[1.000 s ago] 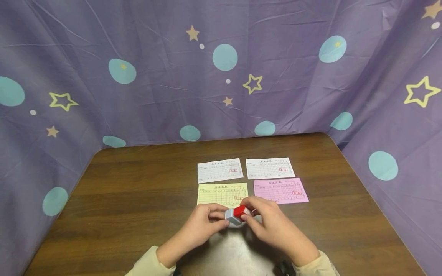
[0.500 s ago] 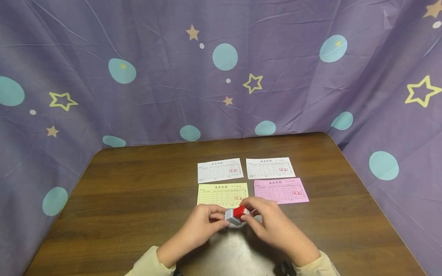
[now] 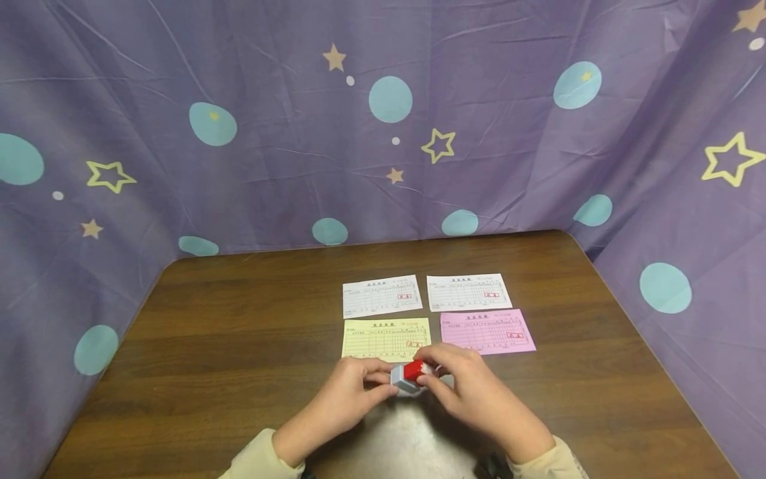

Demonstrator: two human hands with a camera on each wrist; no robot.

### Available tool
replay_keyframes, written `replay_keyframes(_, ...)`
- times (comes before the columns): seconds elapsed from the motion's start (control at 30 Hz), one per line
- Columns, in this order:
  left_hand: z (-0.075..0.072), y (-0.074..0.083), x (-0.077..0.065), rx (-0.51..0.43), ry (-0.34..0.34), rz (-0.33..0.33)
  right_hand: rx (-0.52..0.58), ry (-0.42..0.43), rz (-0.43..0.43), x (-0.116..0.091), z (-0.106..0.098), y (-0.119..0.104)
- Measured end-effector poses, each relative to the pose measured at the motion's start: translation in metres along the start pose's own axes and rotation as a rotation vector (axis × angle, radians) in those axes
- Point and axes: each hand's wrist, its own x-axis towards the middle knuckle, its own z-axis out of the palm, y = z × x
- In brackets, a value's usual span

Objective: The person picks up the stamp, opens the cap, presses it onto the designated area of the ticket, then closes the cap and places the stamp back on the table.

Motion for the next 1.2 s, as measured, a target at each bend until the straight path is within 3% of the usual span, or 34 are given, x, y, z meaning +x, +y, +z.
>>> replay_keyframes(0.27,-0.0008,0.0006,0.0012,-0.019,0.005,-0.033,-0.002,-0.003,0.017,0.0008,-0.0003,-0.0019)
replay_keyframes(0.93,-0.0002,0.0010,-0.0004,0.025,-0.018,-0.004,-0.025,-0.013,-0.008,0.0009,0.0017,-0.0037)
replay_keyframes(1.2,-0.0001,0.0005,-0.0014,-0.007,-0.019,-0.012,-0.043,-0.008,-0.021,0.0004,0.0007,-0.0031)
